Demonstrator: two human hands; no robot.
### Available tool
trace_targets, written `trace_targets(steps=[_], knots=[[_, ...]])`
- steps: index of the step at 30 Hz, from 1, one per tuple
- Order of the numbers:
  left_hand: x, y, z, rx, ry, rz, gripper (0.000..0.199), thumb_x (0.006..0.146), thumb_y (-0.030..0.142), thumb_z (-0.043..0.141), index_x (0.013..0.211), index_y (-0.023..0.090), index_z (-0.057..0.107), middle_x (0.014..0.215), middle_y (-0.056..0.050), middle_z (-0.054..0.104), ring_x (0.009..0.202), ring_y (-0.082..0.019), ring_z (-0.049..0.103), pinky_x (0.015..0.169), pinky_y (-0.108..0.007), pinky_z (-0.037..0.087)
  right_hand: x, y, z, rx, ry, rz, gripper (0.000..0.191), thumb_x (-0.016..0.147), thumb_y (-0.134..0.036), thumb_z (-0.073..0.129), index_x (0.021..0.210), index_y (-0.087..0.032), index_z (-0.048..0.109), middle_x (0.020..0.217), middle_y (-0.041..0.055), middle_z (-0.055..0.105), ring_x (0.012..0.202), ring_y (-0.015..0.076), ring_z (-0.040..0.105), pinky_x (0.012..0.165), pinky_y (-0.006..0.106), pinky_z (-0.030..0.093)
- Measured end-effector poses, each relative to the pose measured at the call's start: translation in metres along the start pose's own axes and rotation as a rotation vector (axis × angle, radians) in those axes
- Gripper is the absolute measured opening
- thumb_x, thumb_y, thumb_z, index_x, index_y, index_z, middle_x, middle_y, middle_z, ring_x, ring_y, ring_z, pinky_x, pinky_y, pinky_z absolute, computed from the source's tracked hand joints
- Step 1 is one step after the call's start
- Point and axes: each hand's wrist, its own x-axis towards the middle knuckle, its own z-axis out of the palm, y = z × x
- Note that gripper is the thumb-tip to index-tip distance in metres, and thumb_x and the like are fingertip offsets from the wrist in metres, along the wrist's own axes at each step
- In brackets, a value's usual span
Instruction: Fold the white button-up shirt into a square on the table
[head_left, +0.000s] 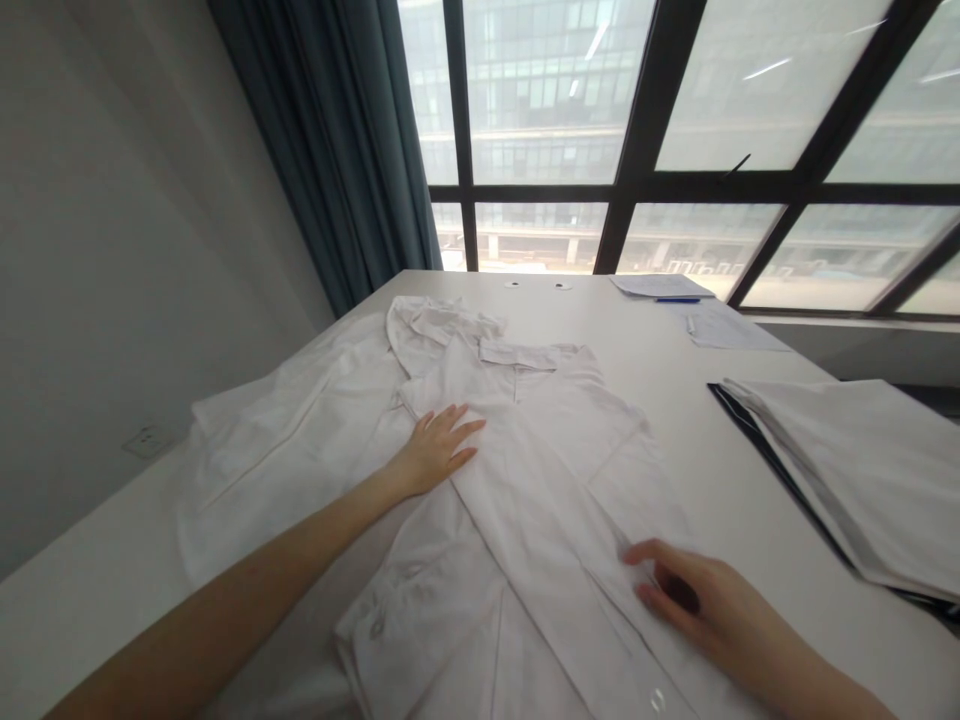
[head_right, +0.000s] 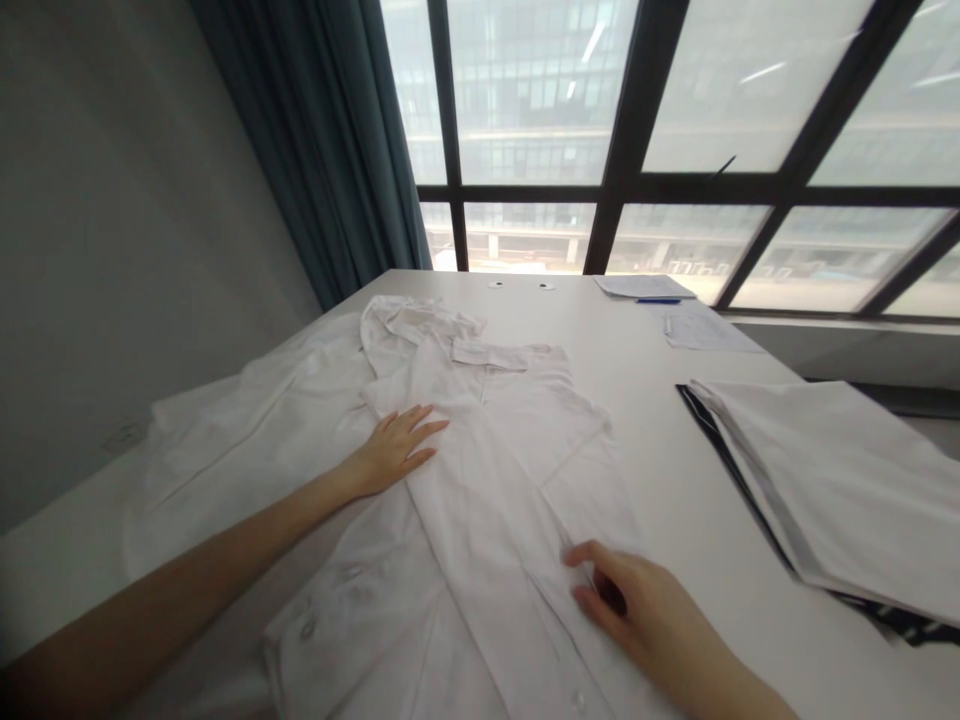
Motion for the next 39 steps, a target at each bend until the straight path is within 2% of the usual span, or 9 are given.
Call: trace_targets(steps=[9,14,18,21,24,28,30,34,39], knots=[[-0.033,0.011,0.0,-0.019,-0.002,-0.058,0.046,0.101,0.036,0.038,0.145,0.025,0.044,0.155,-0.013,0.039,0.143,-0.027,0.037,0.114,-0.049,0.031,-0.012,0.004,-0.02,-0.018,-0.182,0.004,0.034,0.087,-0.03,0.059,0.121,-0.031,0.062,0.07,-0.0048,0.066,0.062,0.0132,0.062,0.058,0.022,0.043],[-0.073,0.013,0.003,-0.066,0.185,-0.028,0.042,0.099,0.035,0.041,0.136,0.016,0.047,0.145,-0.018,0.048,0.136,-0.028,0.045,0.112,-0.048,0.036,-0.021,0.02,-0.022,-0.043,-0.221,0.0,0.032,0.092,-0.033,0.054,0.123,-0.028,0.054,0.07,-0.0043,0.065,0.061,0.014,0.061,0.056,0.023,0.041],[-0.093,0.016,0.001,-0.122,0.3,-0.116,0.024,0.095,0.037,0.046,0.11,0.018,0.053,0.127,-0.016,0.058,0.128,-0.028,0.051,0.109,-0.048,0.04,-0.014,0.018,-0.02,-0.22,-0.117,0.007,0.019,0.093,-0.034,0.051,0.107,-0.024,0.058,0.065,-0.0018,0.064,0.056,0.0164,0.06,0.054,0.026,0.042],[-0.097,0.019,0.0,-0.15,0.256,-0.152,0.015,0.094,0.034,0.049,0.091,0.02,0.052,0.131,-0.017,0.055,0.127,-0.029,0.05,0.106,-0.048,0.044,0.002,0.0,-0.017,-0.336,0.06,-0.112,0.019,0.094,-0.027,0.045,0.101,-0.022,0.062,0.087,0.0068,0.07,0.079,0.0221,0.067,0.069,0.035,0.051],[-0.095,0.019,-0.003,-0.198,0.206,-0.147,0.013,0.093,0.026,0.046,0.083,0.02,0.052,0.132,-0.017,0.053,0.125,-0.028,0.052,0.105,-0.047,0.045,0.016,-0.024,-0.008,-0.326,0.162,-0.32,0.027,0.095,-0.021,0.043,0.116,-0.021,0.061,0.117,0.0116,0.066,0.107,0.0247,0.063,0.091,0.043,0.052],[-0.088,0.014,-0.017,-0.211,0.144,-0.166,0.002,0.085,0.022,0.055,0.086,0.02,0.055,0.13,-0.015,0.053,0.123,-0.029,0.053,0.104,-0.048,0.047,0.027,-0.049,0.011,-0.271,0.119,-0.53,0.04,0.096,-0.02,0.046,0.136,-0.024,0.052,0.137,0.0107,0.058,0.128,0.0238,0.052,0.104,0.046,0.046],[-0.079,0.015,-0.027,-0.183,0.155,-0.167,0.011,0.083,0.021,0.056,0.094,0.02,0.057,0.129,-0.014,0.053,0.122,-0.029,0.053,0.103,-0.048,0.047,0.03,-0.055,0.02,-0.285,0.102,-0.591,0.039,0.097,-0.02,0.046,0.135,-0.023,0.053,0.141,0.0101,0.056,0.135,0.0241,0.046,0.108,0.047,0.043],[-0.047,0.031,-0.035,-0.18,0.163,-0.011,0.026,0.09,0.018,0.049,0.114,0.016,0.057,0.132,-0.015,0.055,0.127,-0.025,0.051,0.109,-0.043,0.042,0.035,-0.053,0.038,-0.341,0.123,-0.562,0.039,0.097,-0.02,0.046,0.134,-0.018,0.055,0.146,0.0121,0.052,0.139,0.026,0.042,0.111,0.049,0.039],[-0.004,0.045,-0.015,-0.125,0.009,0.16,0.048,0.099,0.037,0.042,0.142,0.015,0.045,0.153,-0.015,0.042,0.144,-0.025,0.036,0.117,-0.043,0.03,0.038,-0.042,0.051,-0.368,0.109,-0.491,0.05,0.098,-0.031,0.046,0.148,-0.021,0.045,0.155,0.0102,0.04,0.144,0.026,0.033,0.115,0.051,0.033]])
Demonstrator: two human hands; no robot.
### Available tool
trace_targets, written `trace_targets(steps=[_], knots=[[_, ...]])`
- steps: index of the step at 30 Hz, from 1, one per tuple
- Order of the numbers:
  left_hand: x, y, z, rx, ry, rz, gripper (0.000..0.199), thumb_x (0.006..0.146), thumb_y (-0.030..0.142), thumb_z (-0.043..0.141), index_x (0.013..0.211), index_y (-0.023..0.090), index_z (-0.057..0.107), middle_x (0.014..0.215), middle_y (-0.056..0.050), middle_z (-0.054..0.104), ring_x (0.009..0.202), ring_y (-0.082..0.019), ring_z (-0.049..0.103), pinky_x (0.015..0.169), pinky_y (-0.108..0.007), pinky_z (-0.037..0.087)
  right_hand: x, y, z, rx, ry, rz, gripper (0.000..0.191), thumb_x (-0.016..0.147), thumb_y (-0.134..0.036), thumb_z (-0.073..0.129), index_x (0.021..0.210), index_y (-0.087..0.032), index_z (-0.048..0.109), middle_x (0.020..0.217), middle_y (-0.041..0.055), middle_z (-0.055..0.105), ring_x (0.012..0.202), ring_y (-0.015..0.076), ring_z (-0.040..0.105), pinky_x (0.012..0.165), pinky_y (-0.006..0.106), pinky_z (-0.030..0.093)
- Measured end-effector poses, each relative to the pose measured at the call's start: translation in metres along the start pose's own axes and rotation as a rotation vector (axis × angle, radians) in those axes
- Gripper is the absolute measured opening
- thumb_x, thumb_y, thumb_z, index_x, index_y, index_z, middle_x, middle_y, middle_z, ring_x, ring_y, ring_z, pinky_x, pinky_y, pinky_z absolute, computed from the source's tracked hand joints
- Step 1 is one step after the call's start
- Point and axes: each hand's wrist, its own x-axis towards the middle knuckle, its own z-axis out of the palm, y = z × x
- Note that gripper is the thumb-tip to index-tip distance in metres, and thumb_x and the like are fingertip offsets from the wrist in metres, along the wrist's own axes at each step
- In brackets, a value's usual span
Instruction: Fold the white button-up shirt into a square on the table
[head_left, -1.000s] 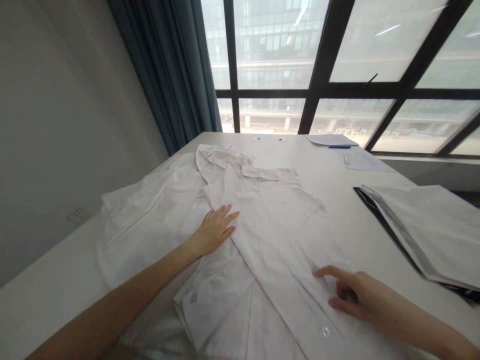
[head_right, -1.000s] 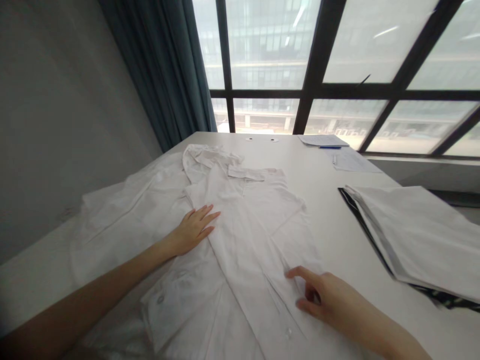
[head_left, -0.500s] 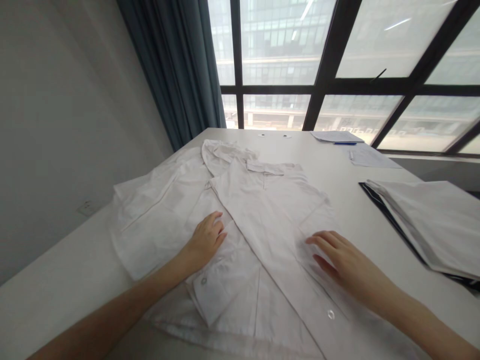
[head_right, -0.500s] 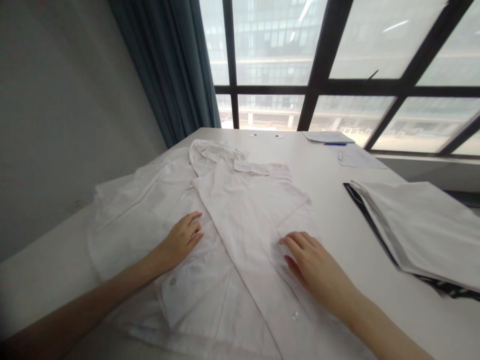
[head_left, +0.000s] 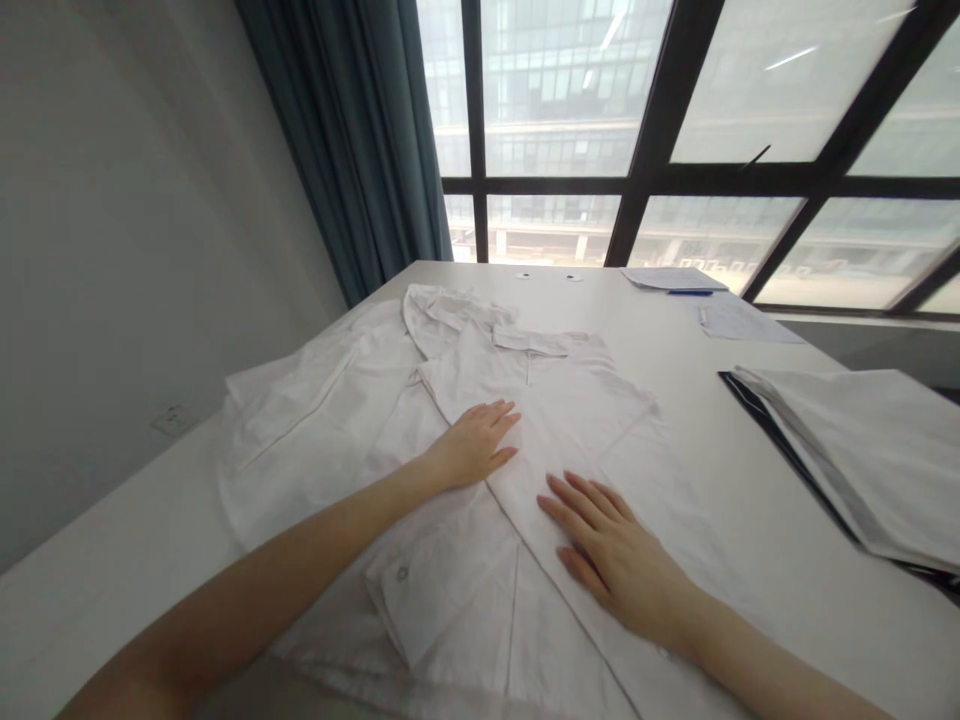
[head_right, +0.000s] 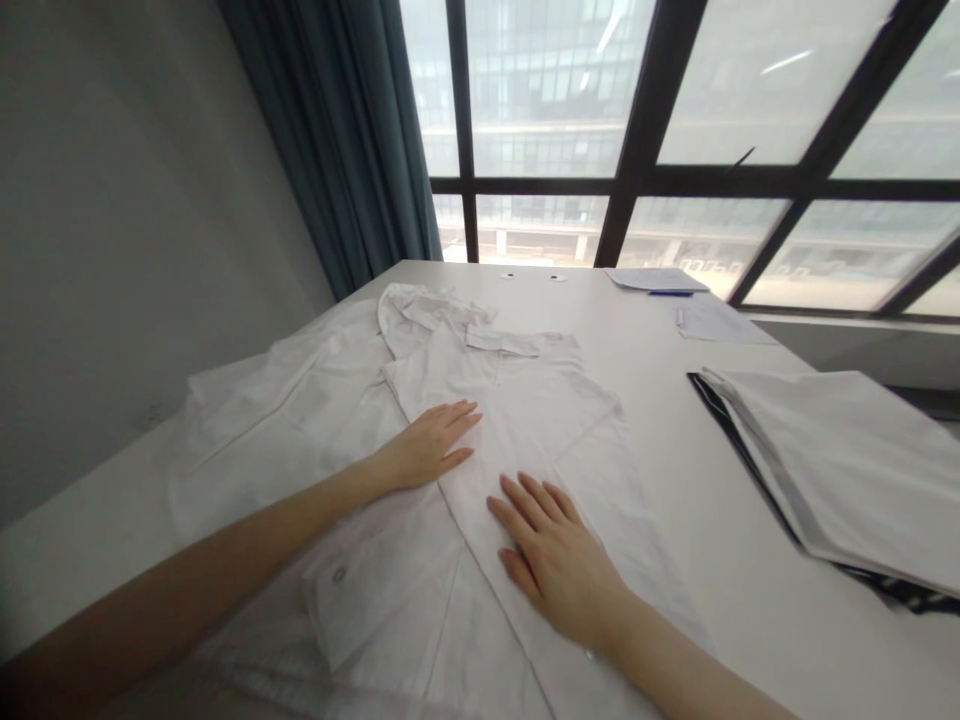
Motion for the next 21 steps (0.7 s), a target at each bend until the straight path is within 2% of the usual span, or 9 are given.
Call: trace_targets(steps=[3,5,10,14,18,21], knots=[[0.014,-0.016,0.011,0.048,-0.102,-0.045,0.06,0.101,0.05,0.034,0.151,0.017,0.034,0.16,-0.016,0.028,0.149,-0.027,0.025,0.118,-0.049,0.023,-0.002,0.002,0.003,-0.016,-0.002,-0.003,0.052,0.099,-0.035,0.044,0.15,-0.024,0.042,0.157,0.0084,0.036,0.146,0.0264,0.031,0.115,0.051,0.032],[0.019,-0.034,0.013,0.071,-0.137,-0.095,0.063,0.101,0.053,0.032,0.154,0.02,0.029,0.161,-0.014,0.022,0.15,-0.027,0.021,0.119,-0.05,0.019,-0.002,0.002,0.003,-0.032,-0.004,-0.009,0.053,0.1,-0.036,0.044,0.151,-0.024,0.04,0.158,0.0081,0.034,0.146,0.027,0.03,0.115,0.051,0.032],[0.031,-0.084,0.006,0.142,-0.15,-0.256,0.064,0.1,0.052,0.035,0.155,0.02,0.028,0.161,-0.011,0.023,0.15,-0.026,0.019,0.121,-0.047,0.016,-0.002,0.0,0.002,-0.074,-0.041,-0.019,0.054,0.101,-0.038,0.04,0.153,-0.023,0.036,0.159,0.0072,0.031,0.147,0.0282,0.028,0.115,0.052,0.032],[0.043,-0.109,-0.001,0.18,-0.133,-0.333,0.065,0.1,0.051,0.038,0.154,0.014,0.031,0.161,-0.015,0.024,0.15,-0.029,0.021,0.12,-0.049,0.019,-0.001,-0.001,-0.001,-0.061,-0.08,-0.005,0.056,0.101,-0.039,0.04,0.154,-0.023,0.035,0.16,0.007,0.029,0.147,0.0286,0.027,0.115,0.052,0.031],[0.052,-0.111,-0.007,0.218,-0.082,-0.393,0.058,0.103,0.039,0.033,0.151,0.005,0.033,0.158,-0.021,0.028,0.148,-0.033,0.025,0.118,-0.054,0.017,0.0,-0.001,-0.003,-0.038,-0.109,0.006,0.056,0.101,-0.039,0.039,0.154,-0.024,0.034,0.161,0.0072,0.027,0.147,0.0292,0.025,0.116,0.053,0.03],[0.058,-0.091,-0.009,0.247,-0.023,-0.379,0.053,0.102,0.026,0.03,0.148,-0.001,0.033,0.158,-0.025,0.025,0.149,-0.034,0.021,0.12,-0.055,0.009,0.0,-0.001,-0.003,-0.029,-0.1,0.015,0.056,0.101,-0.04,0.039,0.154,-0.024,0.034,0.161,0.0073,0.026,0.147,0.0295,0.025,0.116,0.054,0.029]])
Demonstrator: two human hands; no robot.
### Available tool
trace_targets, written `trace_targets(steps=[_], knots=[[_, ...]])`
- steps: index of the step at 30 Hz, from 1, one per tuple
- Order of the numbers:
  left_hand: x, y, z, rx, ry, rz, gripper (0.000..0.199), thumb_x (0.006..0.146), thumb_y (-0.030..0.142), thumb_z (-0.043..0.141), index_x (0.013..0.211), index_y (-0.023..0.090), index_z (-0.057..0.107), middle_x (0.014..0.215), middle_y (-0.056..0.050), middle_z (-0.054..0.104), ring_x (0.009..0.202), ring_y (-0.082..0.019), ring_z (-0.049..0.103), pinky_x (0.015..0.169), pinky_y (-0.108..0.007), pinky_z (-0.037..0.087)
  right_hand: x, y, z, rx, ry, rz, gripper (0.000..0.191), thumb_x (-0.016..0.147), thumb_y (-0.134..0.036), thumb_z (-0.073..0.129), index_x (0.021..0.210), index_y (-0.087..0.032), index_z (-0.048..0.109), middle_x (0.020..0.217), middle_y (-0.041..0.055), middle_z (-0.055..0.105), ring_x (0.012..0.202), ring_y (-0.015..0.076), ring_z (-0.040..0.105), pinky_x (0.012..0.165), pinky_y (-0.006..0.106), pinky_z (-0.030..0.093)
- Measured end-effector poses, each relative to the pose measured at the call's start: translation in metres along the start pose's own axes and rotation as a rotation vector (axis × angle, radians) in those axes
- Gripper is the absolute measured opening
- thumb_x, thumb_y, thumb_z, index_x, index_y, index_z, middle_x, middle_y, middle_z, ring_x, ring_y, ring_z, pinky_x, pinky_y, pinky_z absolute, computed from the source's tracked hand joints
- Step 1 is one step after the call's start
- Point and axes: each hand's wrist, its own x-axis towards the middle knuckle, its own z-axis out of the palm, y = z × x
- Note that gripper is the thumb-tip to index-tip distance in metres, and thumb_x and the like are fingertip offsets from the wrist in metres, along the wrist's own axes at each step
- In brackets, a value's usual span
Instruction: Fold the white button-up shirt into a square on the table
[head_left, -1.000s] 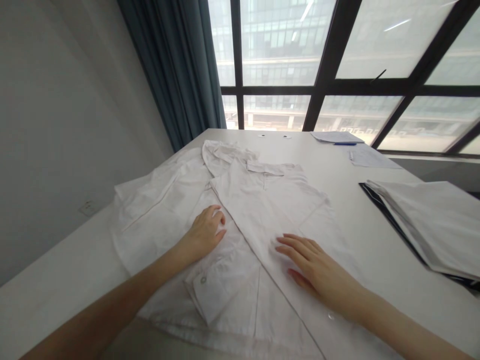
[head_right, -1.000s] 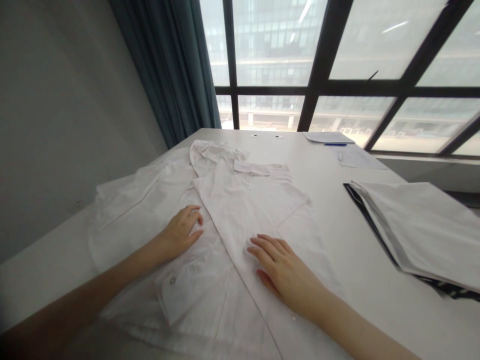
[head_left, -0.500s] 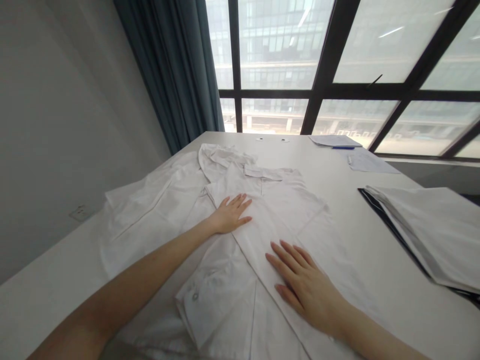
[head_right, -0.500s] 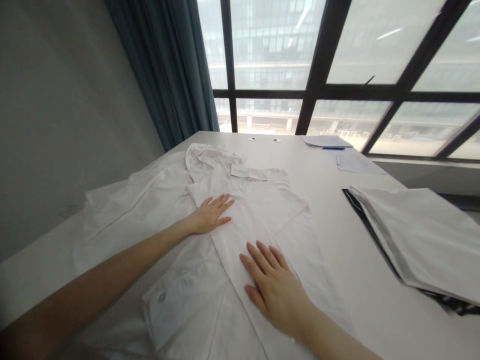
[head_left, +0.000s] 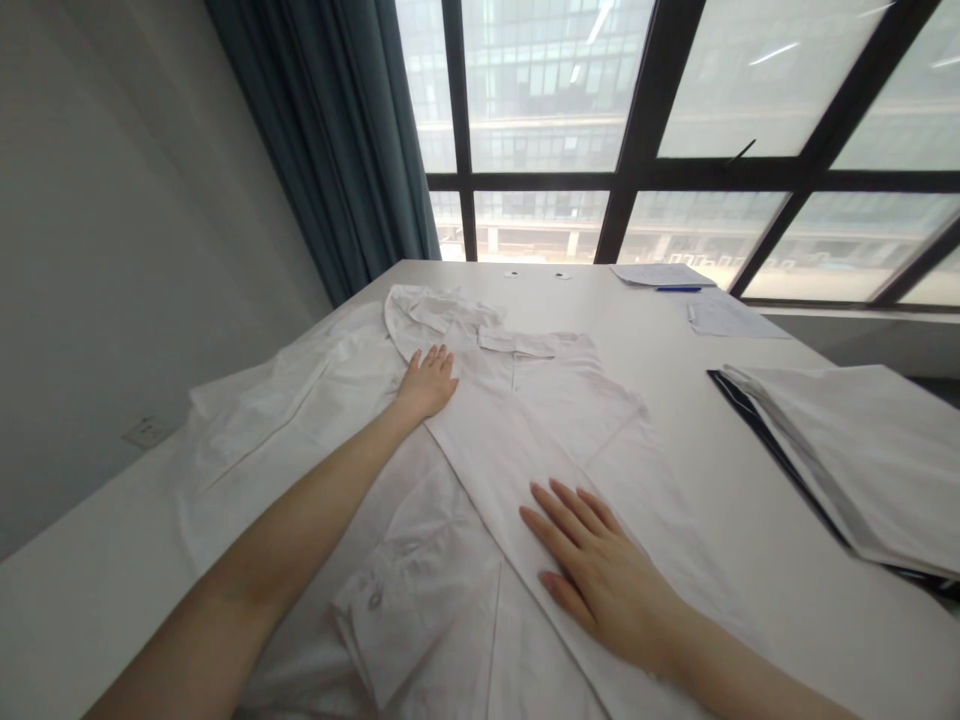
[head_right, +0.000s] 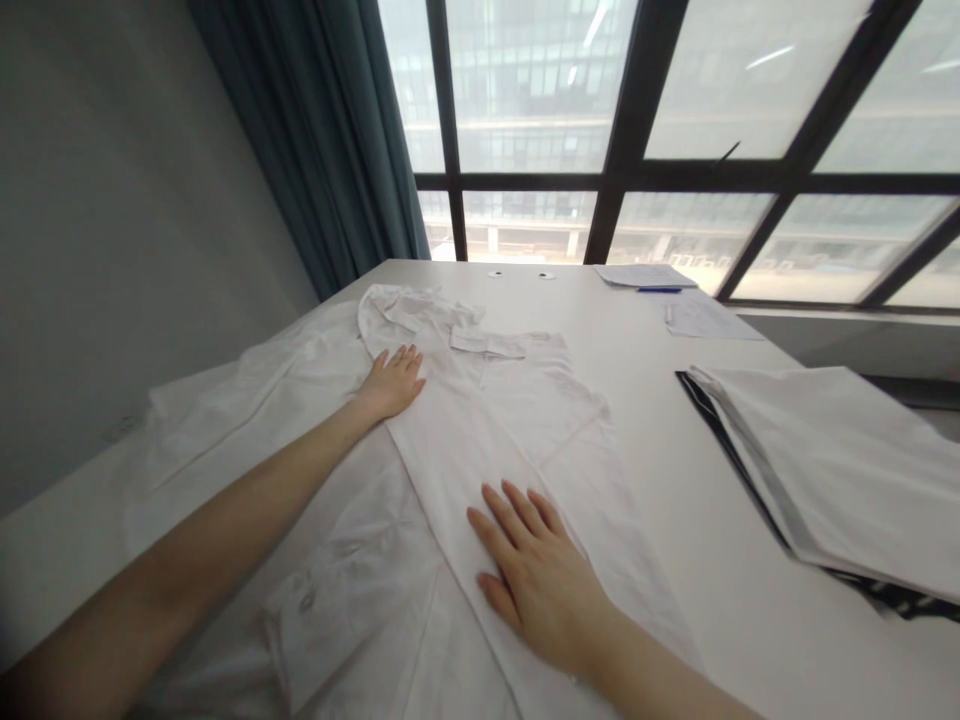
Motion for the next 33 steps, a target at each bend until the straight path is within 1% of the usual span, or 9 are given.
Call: trace_targets(steps=[2,6,9,11,13,16,19,29,33], knots=[[-0.007,0.024,-0.002,-0.003,0.009,0.048,0.052,0.101,0.026,0.033,0.147,0.002,0.035,0.159,-0.024,0.025,0.149,-0.032,0.021,0.12,-0.053,0.009,0.0,0.0,0.0,-0.003,-0.007,0.004,0.056,0.101,-0.04,0.039,0.154,-0.024,0.034,0.161,0.0073,0.026,0.147,0.0296,0.026,0.116,0.054,0.03],[-0.032,0.072,0.003,-0.049,-0.066,0.258,0.057,0.101,0.044,0.036,0.148,0.012,0.039,0.157,-0.013,0.036,0.146,-0.022,0.031,0.118,-0.035,0.025,0.001,-0.001,0.001,-0.019,-0.022,0.001,0.056,0.101,-0.041,0.038,0.154,-0.024,0.035,0.161,0.0067,0.025,0.147,0.0303,0.025,0.116,0.054,0.029],[-0.042,0.083,0.009,-0.081,-0.114,0.306,0.07,0.101,0.054,0.029,0.153,0.008,0.027,0.161,-0.015,0.024,0.15,-0.025,0.021,0.119,-0.041,0.022,0.001,-0.002,0.001,-0.027,-0.02,0.004,0.056,0.101,-0.04,0.039,0.154,-0.024,0.035,0.161,0.0068,0.024,0.148,0.0304,0.024,0.116,0.055,0.028],[-0.037,0.075,0.011,-0.084,-0.157,0.253,0.076,0.1,0.059,0.026,0.155,0.007,0.022,0.162,-0.015,0.017,0.151,-0.026,0.016,0.12,-0.045,0.019,0.001,-0.002,0.001,-0.033,-0.017,0.006,0.056,0.101,-0.04,0.039,0.154,-0.024,0.035,0.161,0.0069,0.025,0.147,0.0304,0.025,0.116,0.055,0.029],[-0.025,0.059,0.012,-0.071,-0.18,0.17,0.079,0.098,0.063,0.025,0.156,0.008,0.021,0.162,-0.015,0.016,0.151,-0.027,0.016,0.12,-0.046,0.017,0.001,-0.002,0.002,-0.041,-0.011,0.003,0.056,0.101,-0.04,0.039,0.154,-0.024,0.035,0.161,0.0068,0.025,0.147,0.0304,0.026,0.115,0.054,0.03],[-0.004,0.034,0.014,-0.05,-0.162,0.097,0.078,0.099,0.06,0.025,0.155,0.005,0.023,0.162,-0.017,0.018,0.151,-0.028,0.016,0.121,-0.047,0.015,0.0,-0.002,0.003,-0.054,0.012,-0.007,0.056,0.1,-0.038,0.04,0.154,-0.024,0.035,0.161,0.0064,0.026,0.147,0.0298,0.027,0.115,0.053,0.031],[0.012,0.019,0.016,-0.038,-0.147,0.069,0.076,0.099,0.058,0.025,0.154,0.005,0.024,0.162,-0.017,0.02,0.151,-0.027,0.016,0.121,-0.046,0.014,-0.001,-0.001,0.005,-0.057,0.035,-0.014,0.056,0.1,-0.037,0.042,0.154,-0.024,0.034,0.16,0.0064,0.027,0.147,0.0294,0.027,0.115,0.052,0.031],[0.057,-0.01,0.025,-0.035,-0.127,-0.043,0.08,0.099,0.06,0.023,0.153,0.001,0.024,0.16,-0.019,0.024,0.15,-0.028,0.021,0.121,-0.04,0.016,-0.001,-0.003,0.001,-0.08,0.019,-0.027,0.058,0.099,-0.036,0.044,0.155,-0.023,0.033,0.16,0.0075,0.028,0.146,0.0303,0.028,0.113,0.053,0.034],[0.073,-0.017,0.028,-0.051,-0.132,-0.076,0.078,0.099,0.06,0.019,0.154,0.004,0.024,0.161,-0.017,0.023,0.15,-0.026,0.02,0.121,-0.043,0.016,-0.001,-0.003,0.0,-0.08,0.03,-0.027,0.059,0.097,-0.034,0.047,0.154,-0.023,0.036,0.159,0.0079,0.028,0.145,0.031,0.031,0.112,0.052,0.036]])
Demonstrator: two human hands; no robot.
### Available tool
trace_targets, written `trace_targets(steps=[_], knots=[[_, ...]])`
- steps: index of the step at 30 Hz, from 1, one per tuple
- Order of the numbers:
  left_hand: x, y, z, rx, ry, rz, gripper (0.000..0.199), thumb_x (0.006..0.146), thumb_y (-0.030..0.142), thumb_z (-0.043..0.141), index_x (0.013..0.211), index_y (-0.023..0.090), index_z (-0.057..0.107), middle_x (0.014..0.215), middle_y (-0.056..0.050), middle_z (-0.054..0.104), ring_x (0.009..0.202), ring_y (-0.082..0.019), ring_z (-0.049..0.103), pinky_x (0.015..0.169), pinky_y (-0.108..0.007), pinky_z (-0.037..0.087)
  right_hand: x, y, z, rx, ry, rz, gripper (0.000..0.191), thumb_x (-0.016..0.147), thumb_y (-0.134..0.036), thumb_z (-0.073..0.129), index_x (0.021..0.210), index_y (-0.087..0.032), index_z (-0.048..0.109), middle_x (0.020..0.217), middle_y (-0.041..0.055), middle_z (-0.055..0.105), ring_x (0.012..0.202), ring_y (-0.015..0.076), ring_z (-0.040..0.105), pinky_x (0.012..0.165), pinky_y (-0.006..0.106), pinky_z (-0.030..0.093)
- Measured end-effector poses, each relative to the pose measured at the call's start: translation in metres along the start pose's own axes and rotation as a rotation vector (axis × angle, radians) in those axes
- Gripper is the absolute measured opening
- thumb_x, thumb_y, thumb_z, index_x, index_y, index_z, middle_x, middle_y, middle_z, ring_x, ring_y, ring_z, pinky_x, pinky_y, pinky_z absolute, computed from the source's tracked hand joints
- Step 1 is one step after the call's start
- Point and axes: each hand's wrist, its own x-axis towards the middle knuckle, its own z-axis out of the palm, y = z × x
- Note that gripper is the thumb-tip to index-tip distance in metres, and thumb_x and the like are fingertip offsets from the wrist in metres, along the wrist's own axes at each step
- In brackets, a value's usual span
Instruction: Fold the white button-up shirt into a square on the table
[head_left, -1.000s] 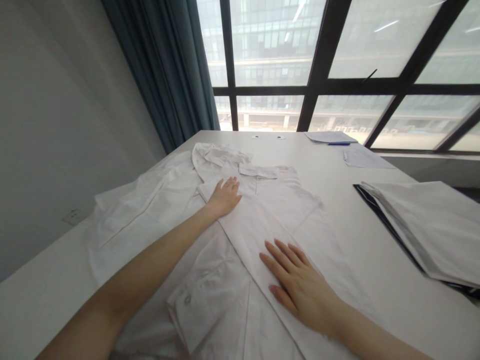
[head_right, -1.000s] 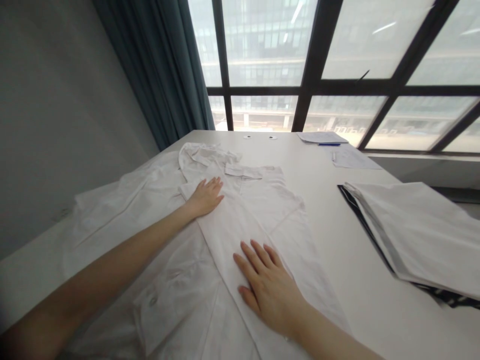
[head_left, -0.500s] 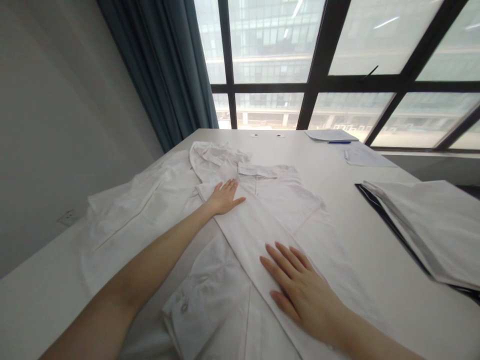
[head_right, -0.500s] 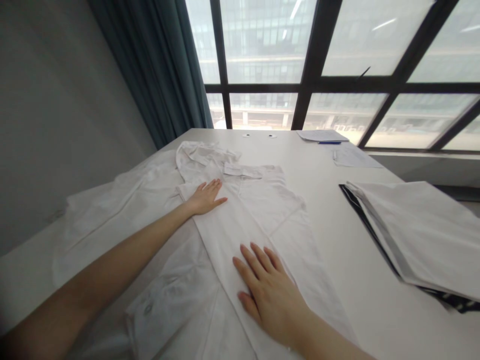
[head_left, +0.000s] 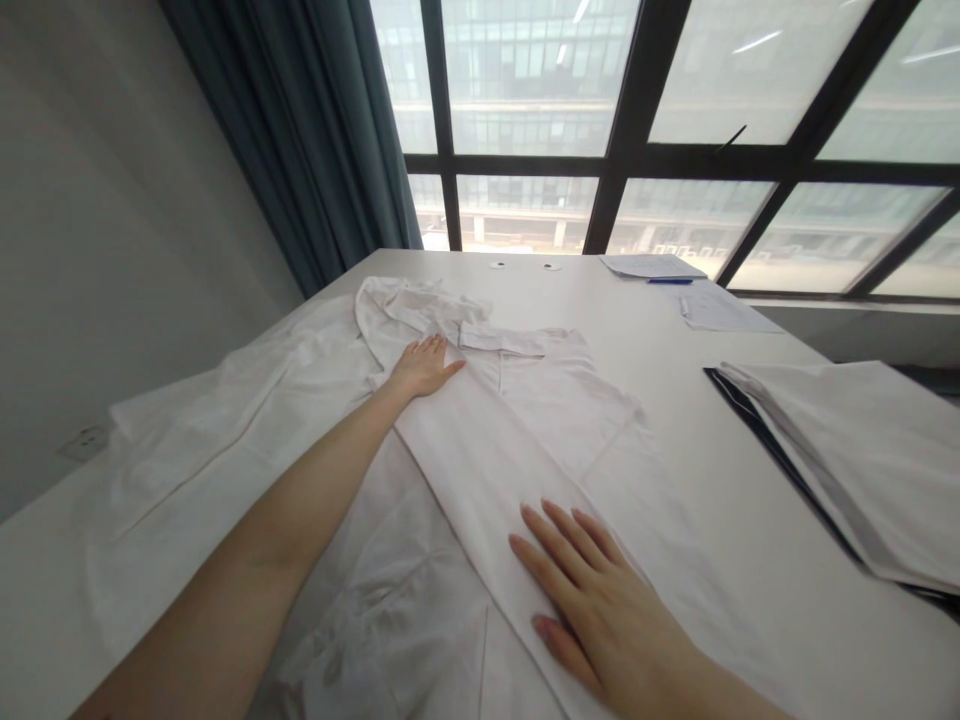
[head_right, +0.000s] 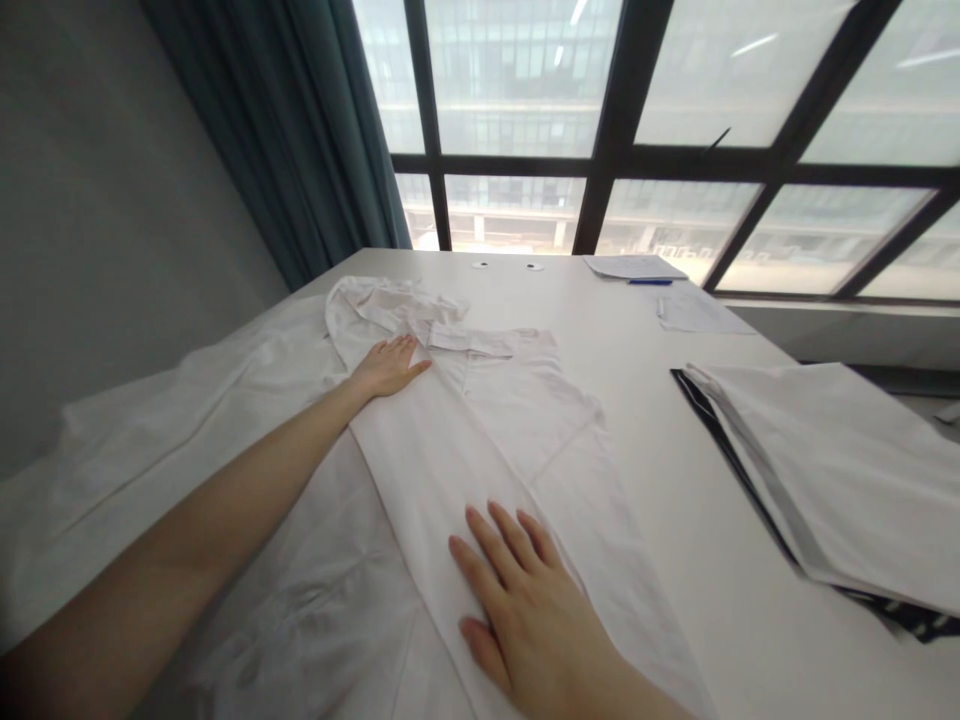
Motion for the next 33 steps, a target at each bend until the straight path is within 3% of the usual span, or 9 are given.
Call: trace_targets(steps=[10,16,21,26,30,33], knots=[[0.022,-0.006,-0.001,-0.018,-0.004,-0.044,0.078,0.099,0.061,0.018,0.152,0.005,0.03,0.16,-0.017,0.026,0.15,-0.026,0.023,0.119,-0.045,0.022,0.001,0.001,0.002,-0.005,-0.012,-0.014,0.062,0.093,-0.031,0.052,0.152,-0.022,0.038,0.158,0.0095,0.031,0.143,0.0325,0.034,0.11,0.053,0.038],[0.008,0.006,-0.006,0.029,0.14,-0.039,0.067,0.101,0.048,0.026,0.148,0.0,0.035,0.156,-0.022,0.034,0.146,-0.03,0.029,0.118,-0.048,0.02,0.0,0.001,0.001,0.001,-0.003,0.002,0.061,0.095,-0.032,0.05,0.153,-0.024,0.036,0.159,0.0084,0.03,0.145,0.0311,0.032,0.112,0.052,0.036],[-0.028,0.033,-0.011,0.064,0.229,0.05,0.05,0.098,0.024,0.035,0.143,0.004,0.045,0.151,-0.019,0.043,0.143,-0.025,0.036,0.12,-0.039,0.019,0.0,0.001,0.0,0.058,-0.042,0.027,0.06,0.097,-0.035,0.046,0.155,-0.025,0.032,0.161,0.0066,0.026,0.147,0.0297,0.027,0.115,0.053,0.03],[-0.095,0.062,-0.001,0.057,0.177,0.146,0.053,0.099,0.036,0.039,0.143,0.007,0.046,0.151,-0.018,0.044,0.142,-0.025,0.038,0.115,-0.039,0.031,0.001,0.001,0.001,0.086,-0.035,0.04,0.059,0.098,-0.037,0.045,0.155,-0.026,0.032,0.162,0.0058,0.025,0.148,0.0284,0.024,0.117,0.052,0.027],[-0.148,0.073,0.002,-0.045,0.112,0.383,0.056,0.101,0.045,0.036,0.149,0.016,0.039,0.157,-0.011,0.036,0.146,-0.023,0.032,0.118,-0.043,0.026,0.001,0.001,0.002,0.096,-0.019,0.045,0.058,0.098,-0.037,0.045,0.154,-0.026,0.035,0.161,0.0059,0.027,0.148,0.0277,0.024,0.117,0.052,0.026],[-0.167,0.068,-0.001,-0.076,0.075,0.429,0.06,0.1,0.051,0.035,0.152,0.02,0.033,0.16,-0.01,0.029,0.148,-0.025,0.027,0.119,-0.046,0.022,0.002,0.002,0.002,0.086,-0.035,0.058,0.057,0.1,-0.039,0.042,0.154,-0.027,0.034,0.161,0.0054,0.027,0.148,0.0275,0.024,0.117,0.053,0.026]])
